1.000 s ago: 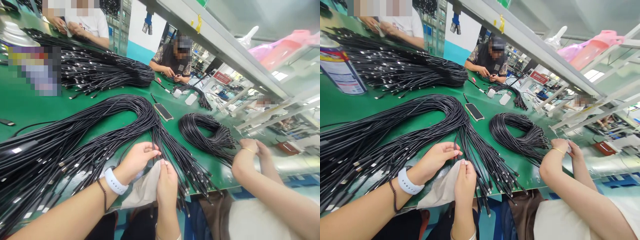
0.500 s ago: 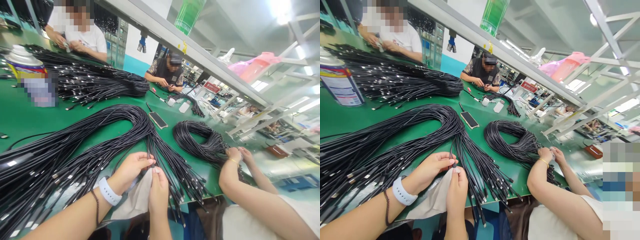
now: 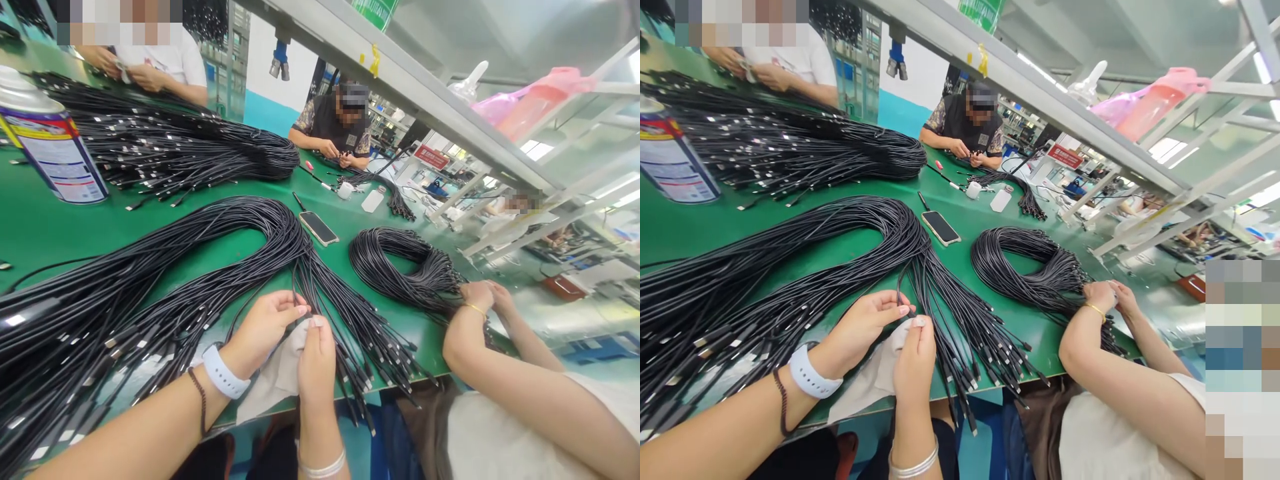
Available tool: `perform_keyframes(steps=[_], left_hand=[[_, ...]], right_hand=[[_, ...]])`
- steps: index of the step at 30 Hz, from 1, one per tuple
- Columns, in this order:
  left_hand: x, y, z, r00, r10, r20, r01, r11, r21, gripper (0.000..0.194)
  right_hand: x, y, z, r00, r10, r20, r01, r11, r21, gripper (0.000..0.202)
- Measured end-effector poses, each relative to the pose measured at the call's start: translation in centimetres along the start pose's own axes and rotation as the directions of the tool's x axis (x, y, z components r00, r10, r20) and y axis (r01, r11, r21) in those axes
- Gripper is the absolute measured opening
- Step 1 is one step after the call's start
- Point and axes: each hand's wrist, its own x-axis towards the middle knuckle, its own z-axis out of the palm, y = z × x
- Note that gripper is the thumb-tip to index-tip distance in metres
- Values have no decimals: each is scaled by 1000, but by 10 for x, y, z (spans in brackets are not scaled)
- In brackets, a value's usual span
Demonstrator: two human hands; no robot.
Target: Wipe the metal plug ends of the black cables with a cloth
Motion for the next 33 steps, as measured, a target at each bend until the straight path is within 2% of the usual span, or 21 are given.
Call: perform_keyframes(steps=[2,5,8,11,14,19,22,26,29,33], left_hand=[[0,-1,0,1000,3,9,-3,1000,19,8],[0,-2,1,1000,-4,25,5,1000,-22,8],[1,-3,2,999,-24,42,27,997,-69,7],[2,-4,2,998,-43,54,47,996,-78,7],[3,-4,1,998,-28,52,32,997,-73,7],[2,-1,1,998,-35,45,38,997,-72,7],[1,0,1,998,-36,43,40,996,-86,7],[2,0,0,998,-35,42,39,996,-81,7],[2,-1,0,997,-54,47,59,993,-103,9],[2,2,1,991,-113,65,122,980,-154,12]], right_hand=[[4,1,1,997,81,-15,-81,996,36,35],[8,3,2,986,166,28,-168,960,225,37],[3,7,-2,965,260,29,-247,867,434,37],[-6,11,-10,947,322,-11,-263,793,549,33],[-12,15,-17,957,290,-2,-236,783,576,31],[-13,14,-22,980,185,77,-192,759,622,28],[-13,14,-24,991,122,49,-126,777,616,29],[-12,18,-30,995,103,-16,-69,773,631,25],[-10,17,-32,997,82,-13,-47,691,722,23],[-5,4,-33,993,12,117,-105,538,836,27]])
